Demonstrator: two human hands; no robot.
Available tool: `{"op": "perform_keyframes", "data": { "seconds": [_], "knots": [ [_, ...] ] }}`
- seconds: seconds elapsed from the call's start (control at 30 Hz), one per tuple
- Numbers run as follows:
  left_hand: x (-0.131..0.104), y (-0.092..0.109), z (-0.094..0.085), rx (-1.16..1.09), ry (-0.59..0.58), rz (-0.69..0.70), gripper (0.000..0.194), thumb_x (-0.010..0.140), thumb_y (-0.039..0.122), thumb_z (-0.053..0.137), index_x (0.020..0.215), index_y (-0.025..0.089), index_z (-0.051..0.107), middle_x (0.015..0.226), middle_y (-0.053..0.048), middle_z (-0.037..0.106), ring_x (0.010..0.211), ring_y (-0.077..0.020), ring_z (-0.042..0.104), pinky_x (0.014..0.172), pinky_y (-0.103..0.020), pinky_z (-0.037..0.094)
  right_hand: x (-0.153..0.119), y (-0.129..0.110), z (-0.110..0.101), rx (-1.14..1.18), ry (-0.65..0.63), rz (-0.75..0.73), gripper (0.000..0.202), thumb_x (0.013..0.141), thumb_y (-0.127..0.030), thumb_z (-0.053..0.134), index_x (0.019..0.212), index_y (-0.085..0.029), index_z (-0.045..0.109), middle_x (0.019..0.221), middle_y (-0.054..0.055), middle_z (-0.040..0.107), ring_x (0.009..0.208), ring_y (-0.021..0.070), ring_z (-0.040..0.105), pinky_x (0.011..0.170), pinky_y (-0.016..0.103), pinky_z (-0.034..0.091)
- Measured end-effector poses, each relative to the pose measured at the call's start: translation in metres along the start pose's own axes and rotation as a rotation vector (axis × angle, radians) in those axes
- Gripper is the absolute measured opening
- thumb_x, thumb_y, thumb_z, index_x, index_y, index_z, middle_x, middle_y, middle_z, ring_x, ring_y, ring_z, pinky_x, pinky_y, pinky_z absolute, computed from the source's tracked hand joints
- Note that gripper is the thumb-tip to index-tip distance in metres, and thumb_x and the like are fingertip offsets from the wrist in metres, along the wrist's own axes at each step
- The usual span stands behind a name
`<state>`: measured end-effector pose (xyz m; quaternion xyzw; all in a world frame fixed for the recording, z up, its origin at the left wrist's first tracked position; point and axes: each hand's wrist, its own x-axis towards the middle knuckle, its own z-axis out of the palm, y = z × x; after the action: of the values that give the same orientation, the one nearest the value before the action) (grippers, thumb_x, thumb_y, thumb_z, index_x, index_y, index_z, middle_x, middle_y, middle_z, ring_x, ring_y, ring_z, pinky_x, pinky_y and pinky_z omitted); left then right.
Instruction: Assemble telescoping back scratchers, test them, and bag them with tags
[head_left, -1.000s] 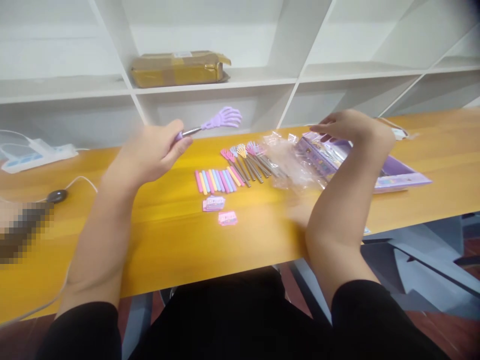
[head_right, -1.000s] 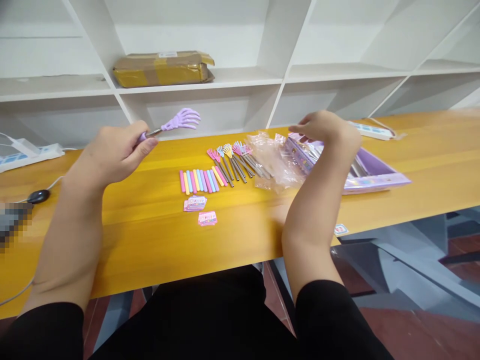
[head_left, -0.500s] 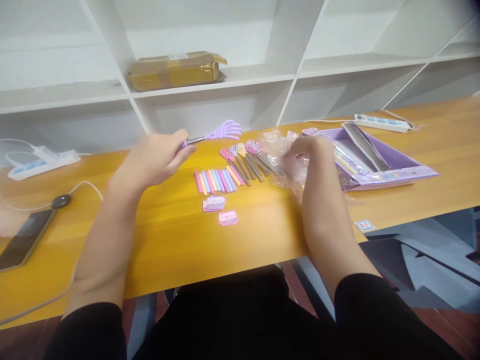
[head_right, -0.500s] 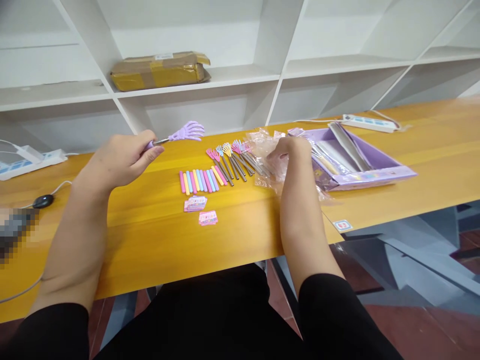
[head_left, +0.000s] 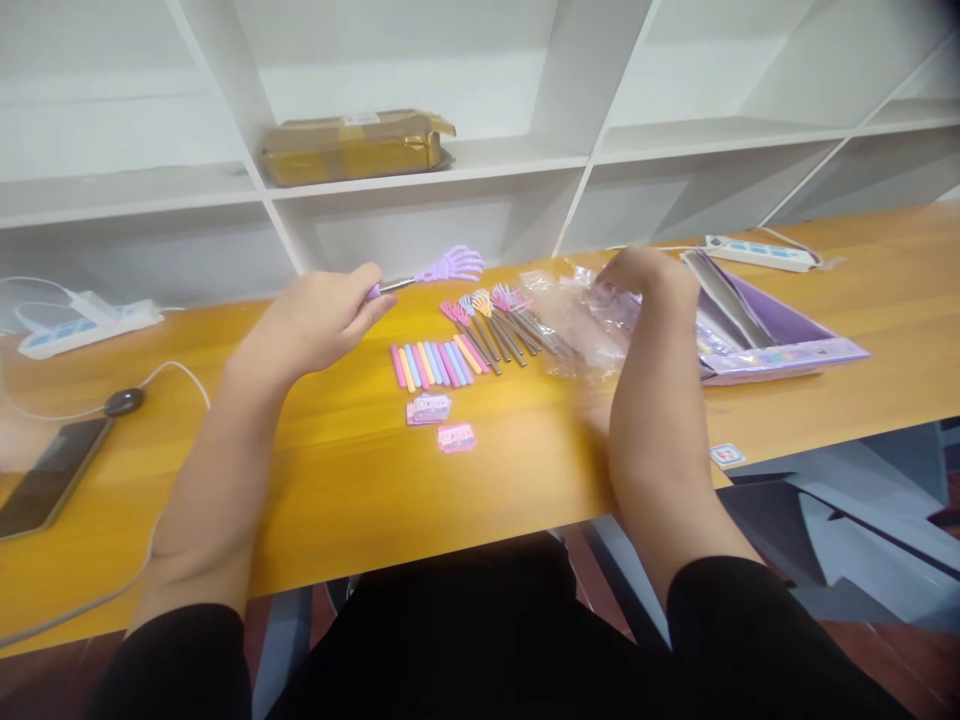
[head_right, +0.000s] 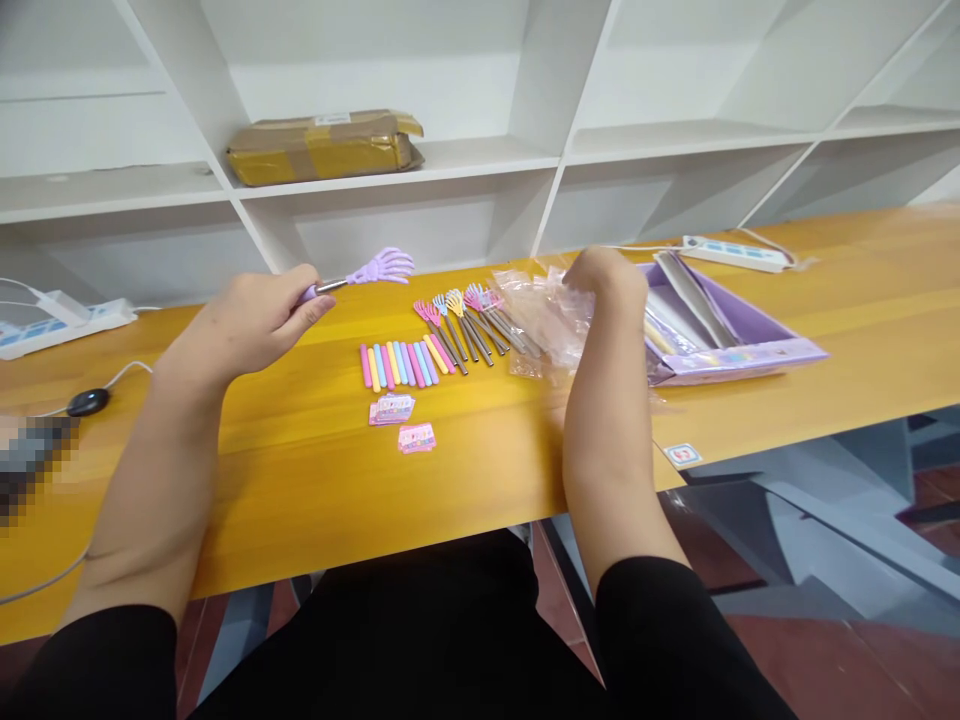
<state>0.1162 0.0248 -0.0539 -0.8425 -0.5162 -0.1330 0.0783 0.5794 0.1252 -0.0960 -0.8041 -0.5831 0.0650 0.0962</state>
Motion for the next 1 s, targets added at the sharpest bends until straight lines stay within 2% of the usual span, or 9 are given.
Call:
{"op": "perform_keyframes", "data": {
  "seconds": [0.1,0.2,0.27,0.33,0.47,0.57,0.77,0.87,1.0],
  "knots": [
    [-0.001,0.0,0.002,-0.164,0.067,0.017,0.037,0.116,0.043,0.053,0.143,0.024,0.067,0.088,-0.006,0.073,0.076,-0.0274,0.065,0.075,-0.038,0.047,-0.021,-0.009,-0.026,0.136,0.084,-0.016,0.028,0.105,-0.007,0.071,0.08,-0.017,0.079,0.081,0.009,0.074,0.071,0.012,0.059,0.082,0.04,0.045],
    [0.001,-0.006,0.01,-0.455,0.141,0.178,0.06,0.117,0.038,0.054,0.175,0.029,0.039,0.103,-0.006,0.072,0.077,-0.0224,0.061,0.08,-0.038,0.053,-0.046,-0.025,-0.043,0.393,0.181,-0.068,0.027,0.111,-0.018,0.073,0.085,-0.019,0.077,0.071,0.002,0.065,0.06,0.0072,0.055,0.071,0.036,0.044],
    [0.004,-0.012,0.018,-0.667,0.156,0.276,0.072,0.117,0.043,0.059,0.18,0.039,0.023,0.118,-0.007,0.071,0.071,-0.0179,0.055,0.074,-0.035,0.054,-0.063,-0.04,-0.048,0.656,0.225,-0.28,0.024,0.113,-0.015,0.07,0.09,-0.019,0.076,0.066,-0.003,0.059,0.054,0.0063,0.049,0.063,0.032,0.04],
    [0.007,-0.016,0.023,-0.79,0.128,0.27,0.062,0.116,0.046,0.062,0.172,0.043,0.037,0.124,-0.007,0.069,0.065,-0.0134,0.048,0.065,-0.031,0.051,-0.077,-0.057,-0.049,0.822,0.222,-0.432,0.024,0.115,-0.011,0.066,0.093,-0.019,0.073,0.063,-0.006,0.055,0.052,0.0069,0.046,0.056,0.031,0.036],
    [0.012,-0.015,0.022,-0.716,0.065,0.151,0.023,0.112,0.041,0.066,0.12,0.024,0.08,0.109,-0.007,0.063,0.065,-0.0114,0.053,0.06,-0.028,0.049,-0.092,-0.092,-0.041,0.985,0.135,-0.622,0.012,0.116,-0.016,0.068,0.108,-0.018,0.075,0.062,-0.007,0.054,0.052,0.0082,0.042,0.051,0.028,0.032],
    [0.011,-0.005,0.02,-0.753,0.026,0.076,0.029,0.109,0.047,0.072,0.113,0.021,0.082,0.105,-0.006,0.061,0.066,-0.0113,0.056,0.057,-0.026,0.048,-0.098,-0.119,-0.026,1.029,0.103,-0.737,0.007,0.114,-0.026,0.074,0.112,-0.019,0.076,0.065,-0.006,0.054,0.052,0.0101,0.042,0.05,0.028,0.034],
    [0.015,0.029,0.041,-1.278,-0.2,0.017,0.061,0.095,0.078,0.087,0.11,0.021,0.074,0.068,0.008,0.039,0.053,-0.0099,0.037,0.046,-0.022,0.032,-0.127,-0.167,0.013,1.009,0.18,-1.037,0.016,0.11,-0.034,0.078,0.117,-0.021,0.071,0.078,-0.003,0.059,0.067,0.0129,0.053,0.062,0.027,0.045],
    [0.02,0.041,0.055,-1.455,-0.147,-0.025,0.066,0.08,0.075,0.102,0.097,0.021,0.068,0.065,0.01,0.035,0.05,-0.0064,0.027,0.045,-0.022,0.023,-0.14,-0.175,0.021,0.993,0.115,-1.115,0.024,0.111,-0.042,0.079,0.121,-0.022,0.068,0.084,-0.002,0.062,0.07,0.0134,0.056,0.066,0.027,0.047],
    [0.024,0.044,0.061,-1.638,-0.101,0.011,0.064,0.076,0.068,0.108,0.09,0.018,0.071,0.074,0.006,0.048,0.051,-0.0023,0.026,0.046,-0.02,0.02,-0.138,-0.169,0.018,1.124,0.063,-1.083,0.038,0.121,-0.062,0.06,0.118,-0.024,0.063,0.091,0.0,0.064,0.064,0.0114,0.051,0.059,0.027,0.043]
  ]
}}
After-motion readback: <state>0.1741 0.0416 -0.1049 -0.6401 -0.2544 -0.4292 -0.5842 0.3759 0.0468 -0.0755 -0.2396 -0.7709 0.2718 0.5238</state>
